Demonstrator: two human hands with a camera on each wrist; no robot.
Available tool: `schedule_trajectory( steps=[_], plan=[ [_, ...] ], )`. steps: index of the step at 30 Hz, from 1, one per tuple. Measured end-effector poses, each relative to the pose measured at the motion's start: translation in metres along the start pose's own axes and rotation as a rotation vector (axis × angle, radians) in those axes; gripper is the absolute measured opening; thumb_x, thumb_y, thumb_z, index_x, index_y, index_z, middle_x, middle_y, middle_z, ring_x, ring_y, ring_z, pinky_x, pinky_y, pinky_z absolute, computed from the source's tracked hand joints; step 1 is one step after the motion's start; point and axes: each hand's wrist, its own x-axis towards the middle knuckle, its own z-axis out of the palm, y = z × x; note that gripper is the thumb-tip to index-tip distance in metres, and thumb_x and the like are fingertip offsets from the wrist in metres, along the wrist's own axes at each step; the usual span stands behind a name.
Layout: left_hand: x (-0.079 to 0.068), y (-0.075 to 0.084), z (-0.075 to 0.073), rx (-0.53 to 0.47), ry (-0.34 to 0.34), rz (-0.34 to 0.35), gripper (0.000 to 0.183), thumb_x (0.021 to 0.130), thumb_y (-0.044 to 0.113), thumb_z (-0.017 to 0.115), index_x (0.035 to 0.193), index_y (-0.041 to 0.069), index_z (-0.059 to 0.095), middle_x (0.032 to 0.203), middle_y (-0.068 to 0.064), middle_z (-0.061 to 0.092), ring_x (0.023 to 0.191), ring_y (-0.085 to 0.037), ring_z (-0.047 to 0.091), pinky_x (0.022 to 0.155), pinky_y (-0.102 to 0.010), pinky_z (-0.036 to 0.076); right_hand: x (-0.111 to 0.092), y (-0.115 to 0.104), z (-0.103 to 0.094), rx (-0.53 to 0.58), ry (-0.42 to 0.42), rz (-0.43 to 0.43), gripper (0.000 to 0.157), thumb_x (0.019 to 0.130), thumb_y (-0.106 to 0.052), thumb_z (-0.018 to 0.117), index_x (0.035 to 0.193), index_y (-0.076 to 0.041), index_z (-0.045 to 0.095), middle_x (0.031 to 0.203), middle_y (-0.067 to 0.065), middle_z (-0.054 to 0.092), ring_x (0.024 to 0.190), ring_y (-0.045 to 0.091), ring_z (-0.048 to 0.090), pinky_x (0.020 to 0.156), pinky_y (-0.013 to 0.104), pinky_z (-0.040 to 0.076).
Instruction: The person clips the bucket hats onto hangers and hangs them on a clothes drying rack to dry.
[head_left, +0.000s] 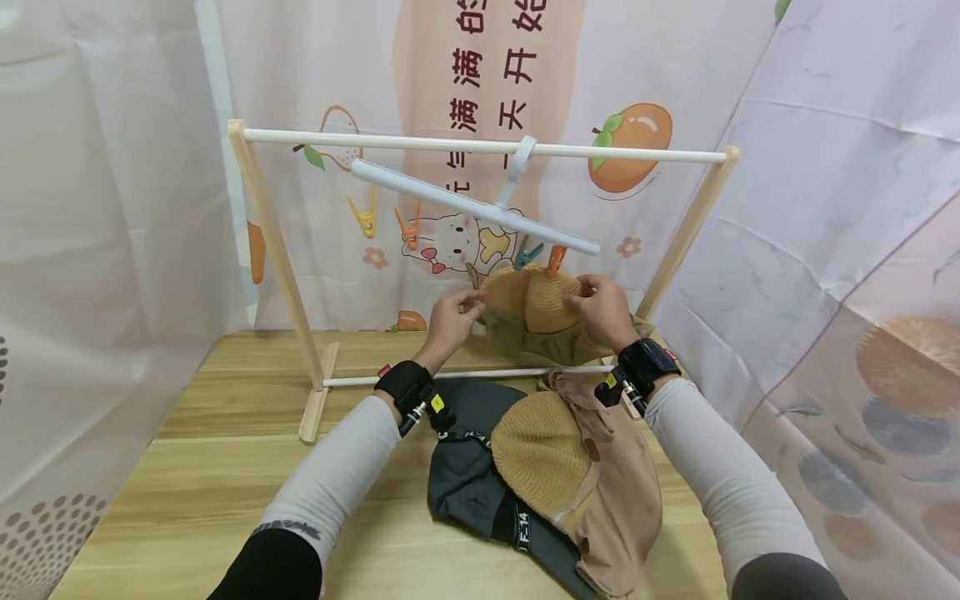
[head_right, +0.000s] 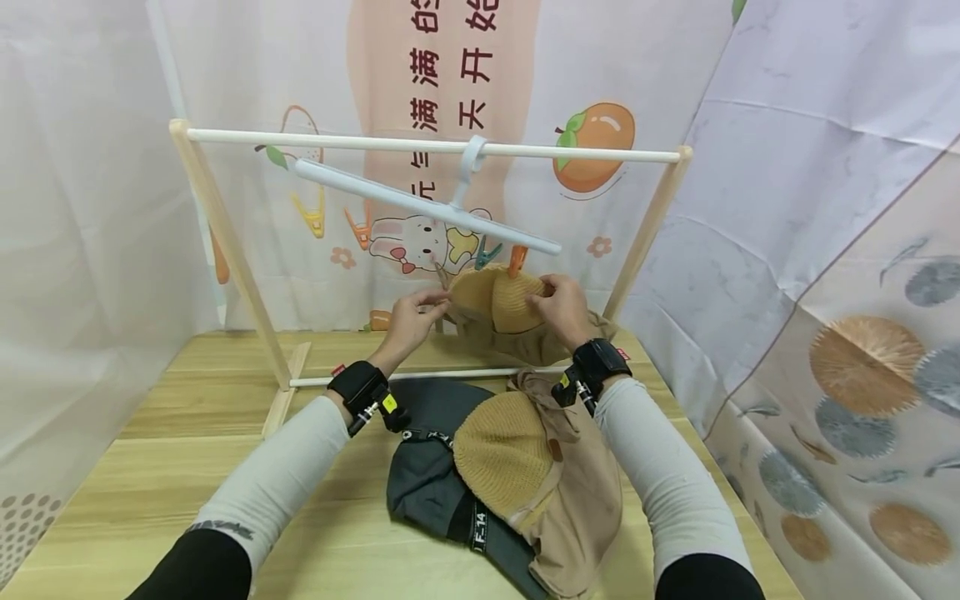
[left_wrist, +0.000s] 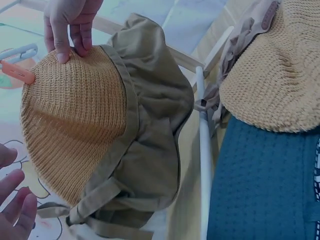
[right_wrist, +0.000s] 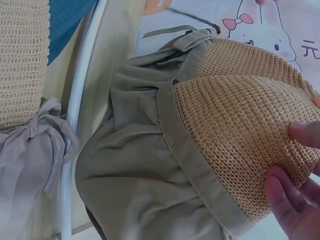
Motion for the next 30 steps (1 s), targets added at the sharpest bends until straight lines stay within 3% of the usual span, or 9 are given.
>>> schedule_trajectory(
  steps=[4,11,16,21,30],
  plan=[
    [-0.004,-0.004,-0.002,-0.010,-0.019,-0.009,0.021,0.090,0.009,0.059,0.109,0.002,0.067,0.102,-0.014,0.067,0.090,-0.023,0.059,0.076,-0.039,0.048,0.000,0.002,0.000,-0.002,-0.003,-0.012,0.042,0.087,-0.019,0.065,0.122,0.001,0.056,0.100,0.021,0.058,0.095,0.030,0.053,0.075,0.043,0.045],
    [-0.014,-0.006,-0.009,-0.044,-0.049,-0.035,0.023,0.091,0.010,0.058,0.111,0.001,0.065,0.110,-0.018,0.066,0.100,-0.024,0.058,0.083,-0.044,0.051,-0.002,0.003,0.005,-0.027,0.021,-0.017,0.050,0.088,-0.020,0.064,0.132,0.000,0.048,0.128,0.028,0.045,0.105,0.039,0.052,0.084,0.050,0.048],
    [-0.023,-0.008,-0.017,-0.023,-0.053,-0.016,0.023,0.092,0.011,0.057,0.113,0.003,0.064,0.113,-0.019,0.064,0.102,-0.024,0.056,0.084,-0.043,0.050,-0.006,0.006,0.013,-0.034,0.046,-0.069,0.050,0.089,-0.018,0.062,0.133,0.001,0.047,0.126,0.029,0.043,0.095,0.038,0.054,0.078,0.049,0.049],
    [-0.030,-0.010,-0.026,-0.024,-0.030,0.009,0.022,0.092,0.009,0.057,0.112,0.003,0.065,0.112,-0.018,0.065,0.101,-0.024,0.057,0.079,-0.043,0.050,-0.009,0.010,0.015,-0.029,0.060,-0.063,0.049,0.089,-0.019,0.062,0.132,0.000,0.047,0.124,0.028,0.043,0.091,0.036,0.057,0.074,0.049,0.049],
    [-0.032,-0.019,-0.034,0.014,-0.024,-0.042,0.024,0.092,0.010,0.057,0.113,0.002,0.064,0.111,-0.014,0.065,0.100,-0.024,0.056,0.077,-0.042,0.048,-0.015,0.012,0.020,0.026,0.036,-0.088,0.045,0.089,-0.015,0.061,0.128,0.003,0.050,0.118,0.028,0.046,0.090,0.036,0.058,0.072,0.047,0.051]
  ],
)
